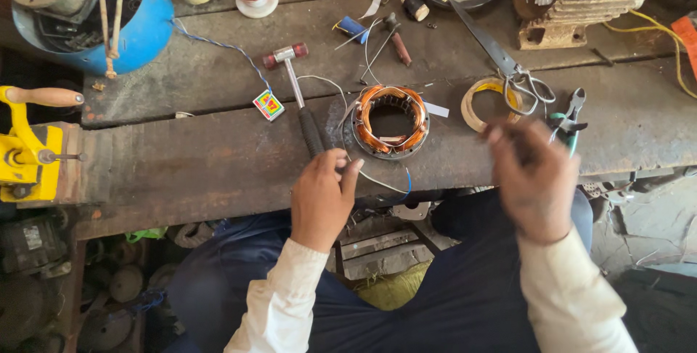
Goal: The person sits at a workbench and repairs a copper-wound electrical coil. They use pliers to strip insulation from wires, twist the wire ends together, and wrap the connections with white insulating tape. The person also uses a hammer to tap the coil assembly and handles various tools and components on the cluttered workbench.
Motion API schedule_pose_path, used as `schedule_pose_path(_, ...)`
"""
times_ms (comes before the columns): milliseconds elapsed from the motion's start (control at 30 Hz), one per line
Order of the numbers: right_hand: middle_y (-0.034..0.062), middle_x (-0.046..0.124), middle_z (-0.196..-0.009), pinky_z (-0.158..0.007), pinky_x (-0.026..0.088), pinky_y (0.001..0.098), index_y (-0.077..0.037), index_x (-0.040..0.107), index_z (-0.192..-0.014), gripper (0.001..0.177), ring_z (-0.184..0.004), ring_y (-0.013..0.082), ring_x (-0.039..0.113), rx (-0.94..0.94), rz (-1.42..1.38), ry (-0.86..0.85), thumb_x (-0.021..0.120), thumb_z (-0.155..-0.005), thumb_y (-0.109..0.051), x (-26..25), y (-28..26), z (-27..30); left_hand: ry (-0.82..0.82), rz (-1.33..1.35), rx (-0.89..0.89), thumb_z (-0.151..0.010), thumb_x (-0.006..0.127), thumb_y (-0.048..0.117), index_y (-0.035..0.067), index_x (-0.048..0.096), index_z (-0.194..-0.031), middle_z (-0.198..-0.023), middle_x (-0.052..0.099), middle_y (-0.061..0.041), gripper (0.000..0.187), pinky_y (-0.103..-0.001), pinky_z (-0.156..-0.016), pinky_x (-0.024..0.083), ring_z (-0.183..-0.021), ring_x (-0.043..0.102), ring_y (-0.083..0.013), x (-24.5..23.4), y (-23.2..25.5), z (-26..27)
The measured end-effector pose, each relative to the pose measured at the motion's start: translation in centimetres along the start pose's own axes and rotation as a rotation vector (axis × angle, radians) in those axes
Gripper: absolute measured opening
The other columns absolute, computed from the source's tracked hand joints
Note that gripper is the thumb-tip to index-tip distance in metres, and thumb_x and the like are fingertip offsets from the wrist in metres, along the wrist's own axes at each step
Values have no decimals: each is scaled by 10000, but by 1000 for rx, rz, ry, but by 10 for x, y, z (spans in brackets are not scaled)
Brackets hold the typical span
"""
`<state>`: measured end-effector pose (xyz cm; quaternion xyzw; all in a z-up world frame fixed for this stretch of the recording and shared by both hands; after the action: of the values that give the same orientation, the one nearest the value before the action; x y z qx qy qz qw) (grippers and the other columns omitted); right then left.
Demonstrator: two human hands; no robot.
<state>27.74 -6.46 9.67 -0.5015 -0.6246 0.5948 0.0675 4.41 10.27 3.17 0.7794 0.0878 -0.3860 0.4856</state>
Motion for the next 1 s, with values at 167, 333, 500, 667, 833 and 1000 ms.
schedule_pose_path(167,45,738,-1008,-566,466,211,33,672,-1148,55,-663,58,617,-169,-215,202,638,-1141,-9,-10,-4,-75,9,-270,88,-825,750,232,56,671,-988,-911,703,-99,253,-432,-657,536,-844,684,-326,-5,4,-1)
schedule_pose_path(333,104,723,-1070,-721,564,245,44,690,-1172,113,-854,134,702,-312,49,394,616,-1087,47,-31,42,-68,-31,-475,-26,-830,759,219,100,703,-820,-806,713,-75,131,-446,-643,539,-752,692,-313,-14,-23,-8)
schedule_pose_path(500,97,715,-962,-675,519,293,19,696,-1102,175,-756,142,658,40,39,417,680,-1064,-151,-78,206,-91,-100,-637,-232,-860,780,256,135,738,-802,-719,716,-113,141,-454,-613,547,-702,715,-337,-31,-54,-20)
schedule_pose_path(667,186,696,-883,-726,533,414,77,684,-1019,404,-744,262,654,89,579,176,692,-1022,-327,-109,332,-97,-381,-117,-118,-794,817,332,132,755,-791,-733,738,-93,209,-439,-669,554,-709,720,-335,-4,-42,-59)
schedule_pose_path(833,276,721,-917,-783,553,479,-22,810,-956,629,-845,406,699,208,1038,-154,711,-969,-642,-79,308,-71,-94,-357,253,-859,755,153,126,739,-994,-959,728,-93,139,-474,-715,533,-867,701,-338,-11,-32,-139)
schedule_pose_path(1000,296,691,-1064,-916,528,527,-42,798,-967,621,-1129,426,645,245,1033,-109,810,-896,-659,-55,213,-59,-295,-235,327,-805,695,66,145,725,-1064,-1066,697,-66,273,-462,-748,535,-910,693,-319,31,-21,-128)
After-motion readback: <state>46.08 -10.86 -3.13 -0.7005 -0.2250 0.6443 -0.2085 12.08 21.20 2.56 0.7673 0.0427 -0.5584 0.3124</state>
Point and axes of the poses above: each hand's wrist, its own z-axis away from the middle knuckle, its own x-axis out of the palm, y = z × x, the point moved 10 cm from there along -z, towards the middle knuckle
